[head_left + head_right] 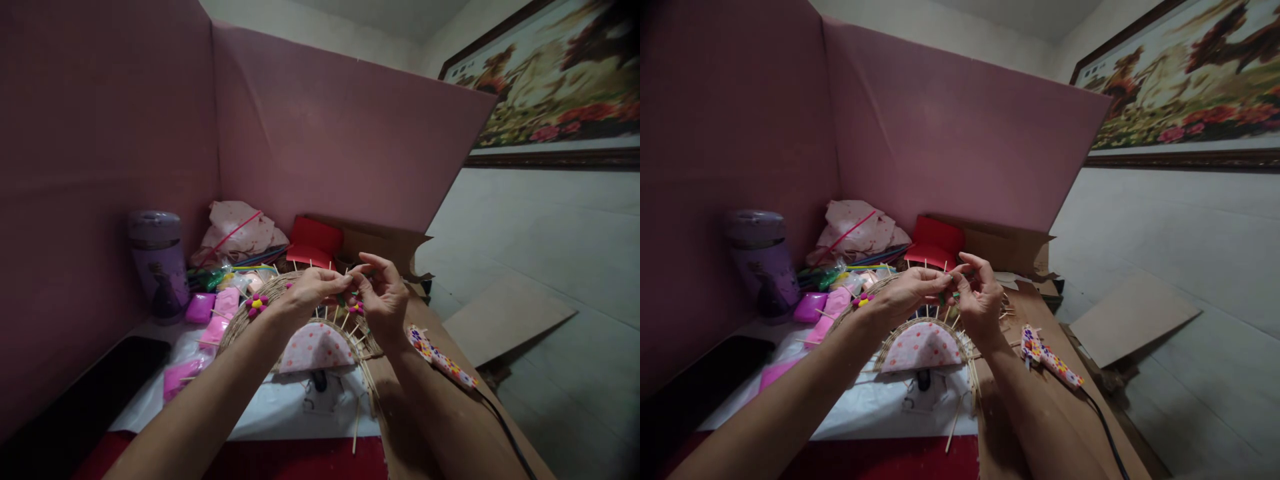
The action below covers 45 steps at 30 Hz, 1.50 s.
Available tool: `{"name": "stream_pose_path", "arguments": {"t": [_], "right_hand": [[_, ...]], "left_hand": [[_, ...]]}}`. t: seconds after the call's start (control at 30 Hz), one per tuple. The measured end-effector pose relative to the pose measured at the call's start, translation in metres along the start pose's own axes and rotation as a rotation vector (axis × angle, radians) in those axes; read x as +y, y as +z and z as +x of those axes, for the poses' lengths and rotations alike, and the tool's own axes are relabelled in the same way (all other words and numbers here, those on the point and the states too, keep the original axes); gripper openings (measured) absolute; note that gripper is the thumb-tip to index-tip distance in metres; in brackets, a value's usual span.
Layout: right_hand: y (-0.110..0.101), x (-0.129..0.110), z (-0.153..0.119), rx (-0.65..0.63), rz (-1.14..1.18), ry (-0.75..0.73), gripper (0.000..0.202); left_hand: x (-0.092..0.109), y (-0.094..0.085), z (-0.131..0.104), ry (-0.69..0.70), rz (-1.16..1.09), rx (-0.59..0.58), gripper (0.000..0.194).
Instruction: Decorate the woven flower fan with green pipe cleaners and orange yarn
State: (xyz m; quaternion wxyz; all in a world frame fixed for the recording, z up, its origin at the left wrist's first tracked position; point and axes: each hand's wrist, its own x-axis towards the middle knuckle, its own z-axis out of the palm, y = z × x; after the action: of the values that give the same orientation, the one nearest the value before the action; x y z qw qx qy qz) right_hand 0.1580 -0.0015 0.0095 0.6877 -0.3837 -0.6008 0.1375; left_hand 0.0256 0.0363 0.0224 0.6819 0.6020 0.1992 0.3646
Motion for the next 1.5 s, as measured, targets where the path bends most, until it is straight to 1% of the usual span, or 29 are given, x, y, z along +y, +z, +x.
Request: {"name": "stream_pose_path", "arguments": {"t": [0.07, 0.13, 0.3, 0.4, 0.5, 0.6, 0.7, 0.83, 0.97, 1.03, 1.17, 1.33, 1.4, 1.5], "right_hand": [[0.000, -0.001, 0.001, -0.027, 0.066, 0.032, 0.027], [-0.001, -0.001, 0.002, -0.027, 0.110, 0.052, 0.027], [-0.001, 0.001, 0.005, 0.042, 0.120, 0.075, 0.025], [0.000, 0.002, 0.006, 0.064, 0.122, 0.082, 0.024], [0.000, 0.002, 0.005, 0.055, 0.135, 0.080, 0.026], [-0.001, 0.001, 0.005, 0.016, 0.135, 0.065, 0.026], [-0.001, 0.001, 0.004, -0.002, 0.172, 0.092, 0.027], [-0.002, 0.004, 0.005, -0.030, 0.266, 0.162, 0.034], [-0.002, 0.008, 0.006, -0.072, 0.284, 0.208, 0.048], [-0.001, 0.010, 0.006, -0.091, 0.300, 0.227, 0.054], [0.000, 0.010, 0.006, -0.120, 0.329, 0.258, 0.062], [0.001, 0.007, 0.004, -0.160, 0.350, 0.283, 0.065], [0.002, 0.007, 0.003, -0.165, 0.336, 0.262, 0.065], [0.001, 0.009, 0.004, -0.151, 0.286, 0.224, 0.064]], "left_hand": [[0.000, 0.000, 0.000, 0.009, -0.013, 0.025, 0.032], [0.000, 0.000, 0.001, 0.022, -0.022, 0.029, 0.030], [0.001, -0.001, 0.000, -0.005, -0.017, 0.086, 0.028], [0.003, 0.000, -0.001, -0.035, -0.040, 0.057, 0.033], [0.003, 0.002, -0.002, -0.035, -0.090, 0.033, 0.036], [0.002, 0.001, -0.001, -0.026, -0.102, 0.077, 0.031], [0.001, -0.002, 0.001, -0.022, -0.109, 0.112, 0.024], [0.000, -0.004, 0.002, 0.003, -0.129, 0.133, 0.022], [-0.001, -0.004, 0.003, 0.047, -0.111, 0.111, 0.022], [-0.001, -0.003, 0.003, 0.049, -0.088, 0.106, 0.022], [-0.004, -0.004, 0.005, 0.051, -0.026, 0.132, 0.023], [-0.006, -0.005, 0.006, 0.047, 0.001, 0.186, 0.024], [-0.006, -0.005, 0.005, 0.046, 0.017, 0.205, 0.023], [-0.006, -0.004, 0.005, 0.043, 0.016, 0.194, 0.023]]}}
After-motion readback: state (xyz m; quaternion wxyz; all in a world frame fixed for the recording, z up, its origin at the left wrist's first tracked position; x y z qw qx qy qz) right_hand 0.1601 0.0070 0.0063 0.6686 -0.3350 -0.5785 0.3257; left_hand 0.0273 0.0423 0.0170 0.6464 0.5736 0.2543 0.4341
